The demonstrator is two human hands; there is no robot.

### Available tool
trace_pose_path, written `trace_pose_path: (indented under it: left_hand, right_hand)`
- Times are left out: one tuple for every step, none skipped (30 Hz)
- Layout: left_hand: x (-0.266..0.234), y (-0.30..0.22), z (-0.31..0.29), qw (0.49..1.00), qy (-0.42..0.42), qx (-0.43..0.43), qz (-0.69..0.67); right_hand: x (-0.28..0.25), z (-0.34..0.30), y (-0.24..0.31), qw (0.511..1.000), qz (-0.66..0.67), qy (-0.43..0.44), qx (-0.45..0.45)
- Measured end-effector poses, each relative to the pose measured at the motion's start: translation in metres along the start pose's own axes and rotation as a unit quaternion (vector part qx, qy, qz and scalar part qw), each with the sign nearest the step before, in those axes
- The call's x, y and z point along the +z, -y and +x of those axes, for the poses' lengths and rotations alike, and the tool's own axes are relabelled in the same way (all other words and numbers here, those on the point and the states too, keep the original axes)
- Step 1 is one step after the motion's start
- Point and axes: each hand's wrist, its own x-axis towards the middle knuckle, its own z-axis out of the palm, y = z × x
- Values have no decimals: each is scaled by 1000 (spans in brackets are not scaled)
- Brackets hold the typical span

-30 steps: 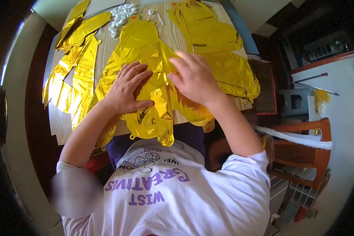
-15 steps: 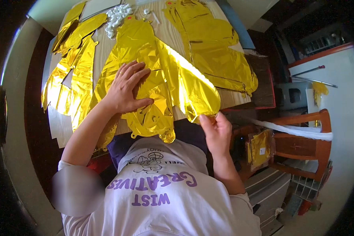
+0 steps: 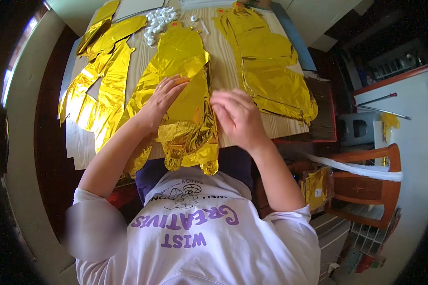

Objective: Folding a gold foil balloon and packaging it into a plastic sleeve with a cardboard insert.

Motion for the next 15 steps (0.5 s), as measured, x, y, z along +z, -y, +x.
trace_pose_path:
  left_hand:
    - [-1,-2,1,1000,-1,-10,-11]
    - [-3,-3,1,1000,-1,-21,-21]
    - [-1,0,2,999,-16,-25,-20]
    - [5,4,2,999,-30,-30,-20]
    - [6,3,3,998,-43,-36,-20]
    - [5,2,3,997,-64,-44,-26]
    - [5,0,3,995,-85,-51,-33]
    - [2,-5,4,992,-104,-57,-41]
    - [-3,-8,5,991,-106,-78,-32]
    - [-8,-11,6,989,-108,-99,-24]
    - [-15,-15,6,986,-111,-120,-14]
    - [-22,-22,7,983,-112,-141,-31]
    - [-23,-22,3,985,-102,-134,-40]
    - [-24,-21,-2,986,-94,-126,-47]
    - [-25,-21,-7,988,-86,-119,-55]
  right_hand:
    - [4,4,-12,997,-78,-18,-7]
    - [11,6,-19,994,-110,17,-15]
    - [20,10,-22,988,-141,52,-23]
    - [25,12,-25,981,-172,86,-32]
    - [27,12,-25,978,-178,104,-27]
    - [29,11,-24,975,-184,122,-24]
    - [32,11,-24,972,-189,140,-20]
    - [32,9,-26,972,-188,143,-18]
    - [33,8,-27,971,-190,141,-15]
    - [33,7,-27,971,-191,140,-12]
    - [33,8,-26,971,-192,139,-11]
    - [33,9,-25,970,-196,142,-11]
    - [33,10,-24,969,-200,145,-10]
    - [33,11,-23,968,-204,148,-11]
    - [34,11,-24,967,-206,147,-15]
